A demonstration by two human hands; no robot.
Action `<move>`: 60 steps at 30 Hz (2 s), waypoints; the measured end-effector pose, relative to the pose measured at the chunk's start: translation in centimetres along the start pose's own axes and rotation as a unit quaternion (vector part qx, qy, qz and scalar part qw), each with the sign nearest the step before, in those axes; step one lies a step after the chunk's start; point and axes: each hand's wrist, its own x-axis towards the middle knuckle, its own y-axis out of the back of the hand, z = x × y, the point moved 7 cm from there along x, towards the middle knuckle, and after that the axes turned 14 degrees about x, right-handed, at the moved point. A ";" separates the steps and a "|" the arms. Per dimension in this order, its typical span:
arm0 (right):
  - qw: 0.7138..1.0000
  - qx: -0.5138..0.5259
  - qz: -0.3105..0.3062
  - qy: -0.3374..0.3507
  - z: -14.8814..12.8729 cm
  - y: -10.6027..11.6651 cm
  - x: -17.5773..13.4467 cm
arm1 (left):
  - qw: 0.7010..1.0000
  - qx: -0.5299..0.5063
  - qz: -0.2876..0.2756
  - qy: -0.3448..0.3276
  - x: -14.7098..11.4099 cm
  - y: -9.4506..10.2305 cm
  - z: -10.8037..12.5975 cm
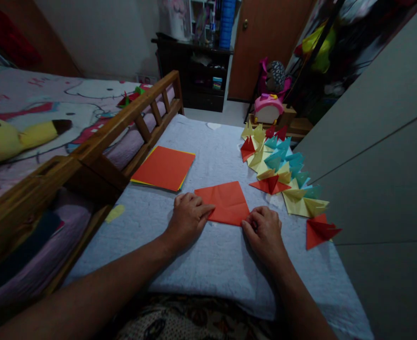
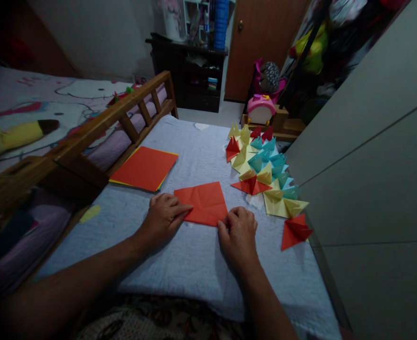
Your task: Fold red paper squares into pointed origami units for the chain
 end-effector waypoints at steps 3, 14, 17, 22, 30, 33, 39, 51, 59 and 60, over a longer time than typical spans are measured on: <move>1.000 0.002 -0.006 -0.005 0.1 0.0 0.0 | 1.000 0.010 -0.005 -0.003 0.0 -0.1 0.0; 1.000 0.000 -0.012 -0.018 0.2 0.0 0.1 | 1.000 0.027 0.001 -0.013 0.1 0.2 0.3; 0.999 -0.005 -0.018 -0.032 0.1 0.0 0.1 | 0.999 0.035 0.002 -0.009 0.0 0.3 0.3; 0.999 -0.010 -0.022 -0.042 0.1 0.0 0.1 | 0.997 0.070 0.015 -0.028 -0.3 0.9 1.0; 0.998 -0.005 -0.023 -0.054 0.3 -0.1 0.2 | 0.981 0.141 0.038 -0.126 -0.8 0.9 2.9; 0.998 -0.005 -0.022 -0.051 0.3 -0.1 0.2 | 0.977 0.160 0.041 -0.137 -1.0 1.0 3.2; 0.999 -0.014 -0.020 -0.046 0.2 -0.1 0.1 | 0.971 0.173 0.003 -0.165 -1.7 0.9 3.5; 0.998 -0.006 -0.024 -0.049 0.3 -0.1 0.1 | 0.965 0.127 -0.007 -0.230 -2.2 -0.4 4.1; 0.998 0.012 -0.024 -0.061 0.6 0.0 0.3 | 0.964 0.104 -0.012 -0.243 -2.2 0.1 4.2; 0.998 0.015 -0.024 -0.063 0.6 0.0 0.3 | 0.964 0.104 -0.010 -0.243 -2.2 0.2 4.2</move>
